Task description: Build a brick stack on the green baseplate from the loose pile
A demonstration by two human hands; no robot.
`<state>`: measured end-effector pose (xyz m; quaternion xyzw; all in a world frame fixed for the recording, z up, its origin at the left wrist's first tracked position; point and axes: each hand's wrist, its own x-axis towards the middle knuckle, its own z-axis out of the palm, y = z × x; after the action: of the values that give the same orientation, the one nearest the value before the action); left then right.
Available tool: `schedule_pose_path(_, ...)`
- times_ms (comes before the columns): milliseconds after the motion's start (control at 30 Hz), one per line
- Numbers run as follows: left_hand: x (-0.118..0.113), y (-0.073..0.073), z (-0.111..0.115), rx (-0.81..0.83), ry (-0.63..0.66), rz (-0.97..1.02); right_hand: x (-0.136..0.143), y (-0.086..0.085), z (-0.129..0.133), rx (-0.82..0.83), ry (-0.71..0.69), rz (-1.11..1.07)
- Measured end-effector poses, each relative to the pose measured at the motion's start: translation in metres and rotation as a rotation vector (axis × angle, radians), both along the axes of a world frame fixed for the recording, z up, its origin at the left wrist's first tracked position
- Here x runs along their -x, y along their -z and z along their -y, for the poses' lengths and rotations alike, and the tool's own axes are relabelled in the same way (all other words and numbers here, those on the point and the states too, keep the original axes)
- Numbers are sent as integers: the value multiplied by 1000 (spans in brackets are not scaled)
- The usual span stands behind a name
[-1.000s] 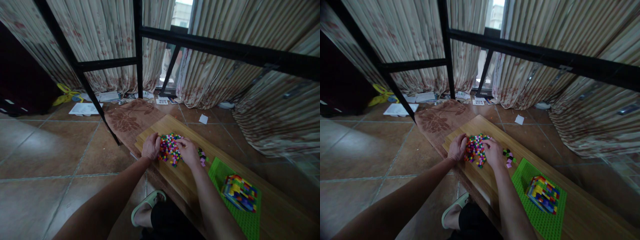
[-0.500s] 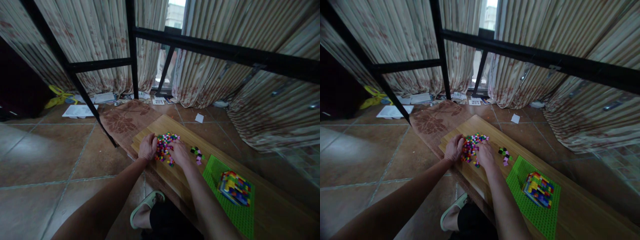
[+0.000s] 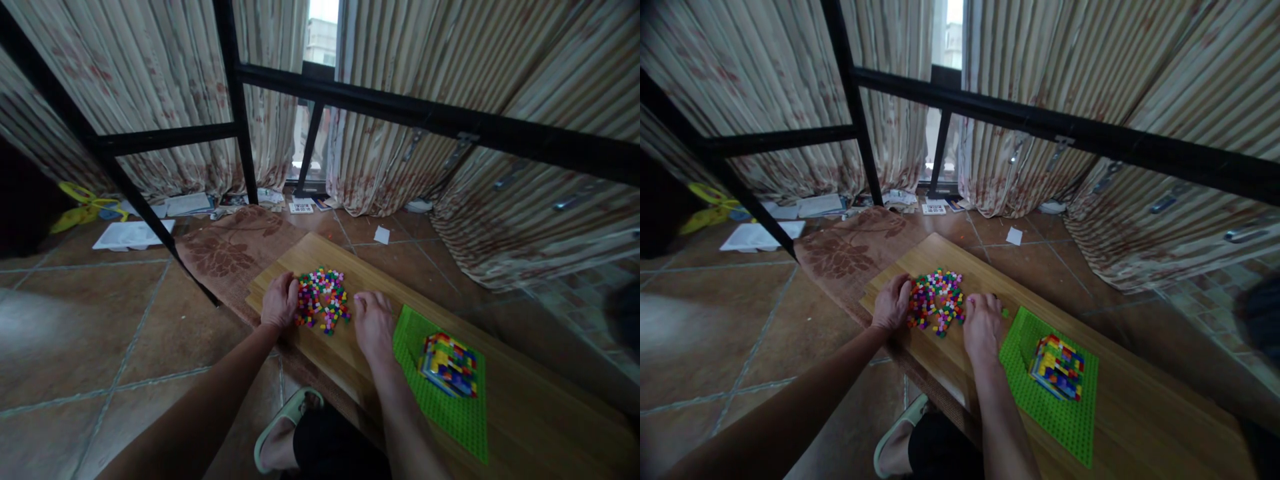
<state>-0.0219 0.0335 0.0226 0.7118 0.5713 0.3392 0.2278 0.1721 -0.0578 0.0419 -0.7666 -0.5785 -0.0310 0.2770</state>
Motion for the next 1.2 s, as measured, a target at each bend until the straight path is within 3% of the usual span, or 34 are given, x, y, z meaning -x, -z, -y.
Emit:
schedule_pose_path(133, 0, -1, -1, -5, 2, -7, -24, 15, 20, -31, 110, 30)
schedule_pose_path(300, 0, 1, -2, -25, 5, -7, -31, 28, 24, -94, 146, 54)
schedule_pose_path(633, 0, 1, -1, -32, 7, -54, -31, 46, -13, 2, 214, 44)
schedule_pose_path(867, 0, 0, -1, -20, 4, -45, -39, 47, -46, -3, 150, -1)
schedule_pose_path(1033, 0, 1, 0, 8, 0, -9, -47, 41, -56, -11, 81, -8)
schedule_pose_path(1200, 1, 2, 2, -4, -12, 50, -34, 31, -69, -3, -27, -19)
